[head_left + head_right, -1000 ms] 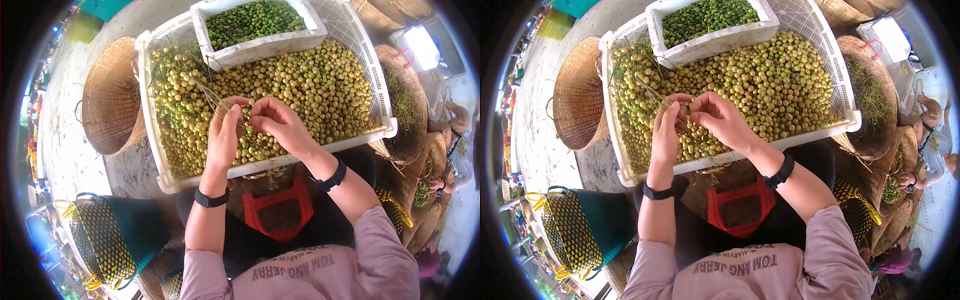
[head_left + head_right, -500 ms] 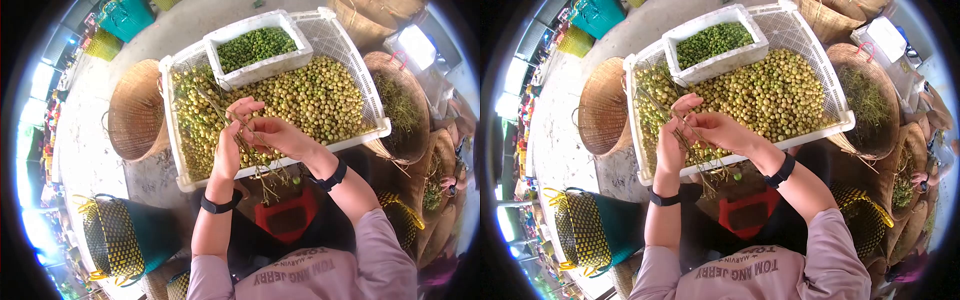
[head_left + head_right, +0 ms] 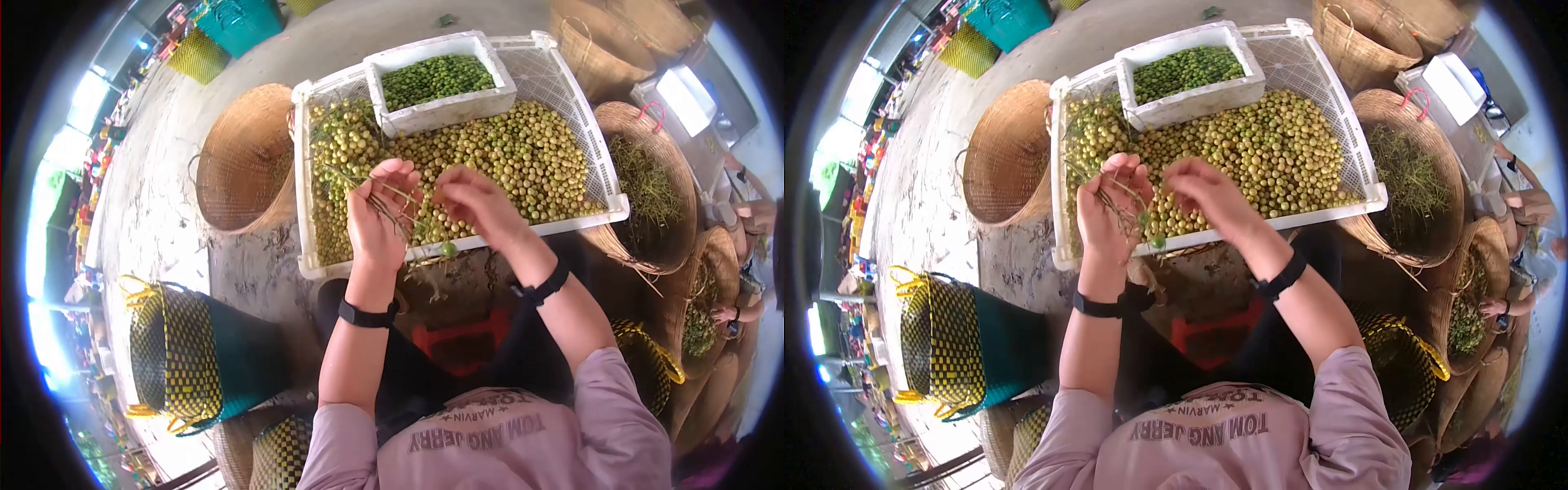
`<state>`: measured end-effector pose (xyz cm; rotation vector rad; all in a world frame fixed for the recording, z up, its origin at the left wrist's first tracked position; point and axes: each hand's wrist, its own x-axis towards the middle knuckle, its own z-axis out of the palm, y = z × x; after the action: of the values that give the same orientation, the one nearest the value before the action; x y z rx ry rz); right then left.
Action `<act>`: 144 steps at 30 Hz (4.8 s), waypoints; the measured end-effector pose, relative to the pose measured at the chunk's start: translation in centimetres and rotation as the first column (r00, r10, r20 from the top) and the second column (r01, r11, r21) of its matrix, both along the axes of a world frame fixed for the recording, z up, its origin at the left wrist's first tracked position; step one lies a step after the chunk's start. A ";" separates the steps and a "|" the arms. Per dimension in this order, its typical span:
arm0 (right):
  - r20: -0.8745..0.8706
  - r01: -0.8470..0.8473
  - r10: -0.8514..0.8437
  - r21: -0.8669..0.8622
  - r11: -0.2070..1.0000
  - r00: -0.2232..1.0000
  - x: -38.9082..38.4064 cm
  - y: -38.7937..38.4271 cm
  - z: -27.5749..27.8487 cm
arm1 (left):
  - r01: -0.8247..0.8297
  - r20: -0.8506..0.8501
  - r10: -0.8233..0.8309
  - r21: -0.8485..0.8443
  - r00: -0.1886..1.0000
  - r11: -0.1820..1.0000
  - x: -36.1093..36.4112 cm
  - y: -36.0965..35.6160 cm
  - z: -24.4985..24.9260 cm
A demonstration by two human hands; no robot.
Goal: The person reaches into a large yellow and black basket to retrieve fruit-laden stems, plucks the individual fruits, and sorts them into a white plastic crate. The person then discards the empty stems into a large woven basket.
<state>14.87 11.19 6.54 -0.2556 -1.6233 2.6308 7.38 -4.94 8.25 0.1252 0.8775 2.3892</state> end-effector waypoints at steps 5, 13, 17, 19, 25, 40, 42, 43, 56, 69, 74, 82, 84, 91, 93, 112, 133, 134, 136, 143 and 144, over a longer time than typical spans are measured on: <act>-0.174 0.174 -0.057 0.785 0.595 0.983 0.1 2.1 -0.2 | -0.111 -0.134 0.093 -0.139 0.987 0.984 0.4 -0.9 0.9; -0.124 -0.213 0.255 0.276 0.937 0.959 2.9 -2.9 1.3 | -0.236 -0.118 0.214 -0.218 0.970 0.947 2.4 -0.1 2.5; -0.182 -0.163 0.184 0.127 0.978 0.966 4.1 -3.8 0.7 | -0.252 -0.062 0.246 -0.143 0.967 0.957 2.3 -0.9 1.6; -0.130 -0.172 0.169 -0.009 0.985 0.977 5.1 -4.2 0.3 | -0.245 -0.052 0.241 -0.105 0.969 0.964 2.6 -0.9 1.6; -0.155 -0.283 0.259 -0.163 0.945 0.953 6.6 -4.1 -1.7 | -0.245 -0.044 0.243 -0.043 0.969 0.969 2.5 -1.4 1.8; 0.000 -0.256 0.257 -0.102 0.961 0.966 8.4 -5.7 0.4 | -0.423 -0.141 0.409 -0.087 0.901 0.902 2.8 -3.9 2.8; 0.021 -0.266 0.266 0.096 0.959 0.964 8.3 -6.2 0.7 | -0.418 -0.160 0.400 -0.096 0.902 0.904 2.7 -4.2 2.3; 0.006 -0.202 0.202 0.091 0.975 0.979 8.1 -6.7 0.8 | -0.419 -0.155 0.402 -0.095 0.902 0.903 2.6 -4.3 2.1; 0.264 -0.082 0.150 -0.251 0.964 0.953 4.8 -3.0 -0.7 | -0.513 -0.022 0.525 -0.250 0.851 0.821 -1.1 -7.6 -3.9; 0.202 0.198 -0.221 0.129 0.972 0.954 -9.4 3.4 3.8 | -0.212 -0.120 0.176 -0.613 0.977 0.761 1.1 -6.1 -4.6; 0.198 -0.387 0.408 0.800 0.458 0.891 -0.7 -3.9 -0.5 | -0.223 -0.196 0.132 -0.573 0.972 0.789 0.9 -3.9 -4.6; 0.163 -0.011 -0.106 0.589 0.808 0.981 6.8 6.1 -2.7 | -0.639 -0.776 -0.099 -0.578 0.623 0.508 -7.7 1.8 -9.3; 0.161 0.084 -0.247 0.655 0.751 0.955 9.8 10.2 -1.7 | -0.758 -0.820 -0.175 -0.570 0.544 0.317 -9.8 3.1 -8.6; -0.065 -0.114 -0.773 0.978 -0.176 0.631 18.4 27.2 -0.6 | -0.647 -0.671 -0.370 -0.734 0.643 0.206 -14.6 7.5 -11.0; -0.219 -0.228 -0.762 0.872 -0.434 0.610 18.7 27.5 0.3 | -0.640 -0.660 -0.391 -0.741 0.641 0.202 -14.1 7.1 -9.8; -0.204 0.188 -0.109 0.425 0.885 0.973 -0.5 0.5 0.7 | -0.272 -0.488 -0.033 -0.540 0.872 0.796 -1.7 1.7 4.2; -0.037 0.132 -0.151 -0.322 0.938 0.988 6.5 -4.4 -0.1 | -0.371 -0.391 0.207 -0.410 0.897 0.833 3.6 -0.5 3.2; -0.040 0.131 -0.152 -0.325 0.937 0.988 6.7 -4.5 -0.1 | -0.382 -0.377 0.231 -0.398 0.897 0.834 3.8 -0.5 3.2; 0.027 0.109 -0.109 -0.458 0.882 0.994 6.9 -4.6 -0.2 | -0.383 -0.371 0.237 -0.390 0.898 0.837 3.9 -0.5 3.3; -0.014 0.010 -0.018 -0.442 0.897 1.000 8.2 -4.8 0.0 | -0.383 -0.349 0.256 -0.368 0.901 0.847 4.5 -0.3 3.5; -0.031 0.016 -0.028 -0.328 0.945 0.999 8.3 -4.9 -0.2 | -0.380 -0.352 0.250 -0.370 0.902 0.848 4.6 -0.2 3.5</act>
<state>23.12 6.26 6.36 -0.2328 -1.1564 2.8586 11.99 -5.11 11.72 0.1705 1.6675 2.4389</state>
